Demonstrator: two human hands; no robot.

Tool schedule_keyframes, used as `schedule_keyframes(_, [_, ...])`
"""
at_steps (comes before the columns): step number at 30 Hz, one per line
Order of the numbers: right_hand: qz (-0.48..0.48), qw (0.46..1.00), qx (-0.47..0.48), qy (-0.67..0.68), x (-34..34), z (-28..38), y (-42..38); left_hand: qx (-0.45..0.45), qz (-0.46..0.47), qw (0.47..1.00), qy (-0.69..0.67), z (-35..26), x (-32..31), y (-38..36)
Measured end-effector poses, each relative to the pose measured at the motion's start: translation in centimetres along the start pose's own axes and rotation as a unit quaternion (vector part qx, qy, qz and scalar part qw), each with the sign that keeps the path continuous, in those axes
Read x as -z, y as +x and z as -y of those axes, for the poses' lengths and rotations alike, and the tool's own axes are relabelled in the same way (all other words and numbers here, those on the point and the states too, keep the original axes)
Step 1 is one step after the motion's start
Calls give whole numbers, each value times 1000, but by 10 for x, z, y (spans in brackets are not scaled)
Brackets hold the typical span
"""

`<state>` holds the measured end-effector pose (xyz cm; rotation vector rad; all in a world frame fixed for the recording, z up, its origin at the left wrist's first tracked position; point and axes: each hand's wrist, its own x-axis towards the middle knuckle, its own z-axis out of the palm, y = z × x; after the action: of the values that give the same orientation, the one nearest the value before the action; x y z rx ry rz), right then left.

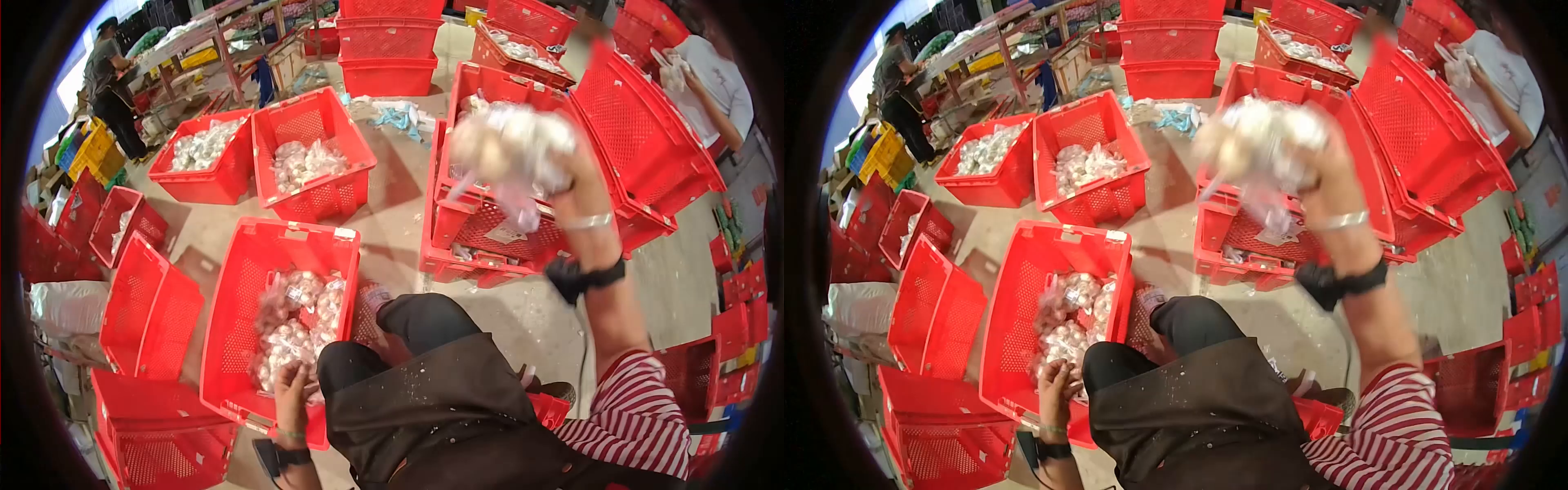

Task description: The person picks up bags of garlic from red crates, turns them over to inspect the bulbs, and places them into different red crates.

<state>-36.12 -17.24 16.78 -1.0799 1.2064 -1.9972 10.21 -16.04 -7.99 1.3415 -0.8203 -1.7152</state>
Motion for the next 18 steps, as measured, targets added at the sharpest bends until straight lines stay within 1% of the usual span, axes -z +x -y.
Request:
schedule_keyframes(1, [-4, 999, 34, 14, 21, -6, 36, 14, -32, 998, 44, 13, 18, 21])
schedule_keyframes(2, [35, 994, 101, -16, 47, -17, 80, 18, -41, 993, 107, 18, 29, 38])
schedule_keyframes(3, [348, 933, 91, 12, 110, -21, 145, 2, -49, 964, 263, 44, 60, 70])
schedule_keyframes(4, [176, 962, 122, -168, 97, -15, 134, -10, -78, 919, 386, 77, 91, 99])
schedule_keyframes(5, [135, 972, 30, -189, 104, -24, 120, -34, -80, 892, 443, 82, 99, 105])
schedule_keyframes(6, [72, 959, 122, -247, 57, -27, 85, 20, -87, 844, 530, 81, 108, 110])
schedule_keyframes(7, [30, 972, 39, -228, 47, -40, 73, -1, -112, 828, 549, 104, 123, 120])
schedule_keyframes(8, [53, 931, 49, -358, 37, -65, 44, 16, -129, 814, 567, 122, 133, 126])
schedule_keyframes(9, [105, 852, -60, -509, 9, -77, -4, 30, -139, 798, 585, 135, 139, 133])
schedule_keyframes(10, [297, 782, -108, -537, 26, -102, -34, 53, -150, 789, 593, 141, 141, 139])
schedule_keyframes(11, [351, 798, -133, -473, 11, -125, -85, 73, -158, 780, 601, 144, 140, 146])
schedule_keyframes(12, [410, 721, -219, -513, -9, -131, -112, 148, -129, 748, 634, 135, 133, 154])
schedule_keyframes(13, [435, 729, -162, -503, -5, -158, -148, 159, -119, 723, 662, 145, 136, 169])
schedule_keyframes(14, [443, 702, -99, -549, -23, -164, -160, 159, -108, 703, 685, 158, 143, 180])
schedule_keyframes(15, [432, 664, -30, -610, -44, -166, -165, 145, -94, 688, 704, 166, 148, 191])
schedule_keyframes(17, [446, 684, -63, -574, -46, -177, -154, 102, -60, 674, 729, 187, 150, 226])
schedule_keyframes(18, [459, 691, -95, -550, -42, -182, -148, 80, -41, 674, 733, 194, 147, 242])
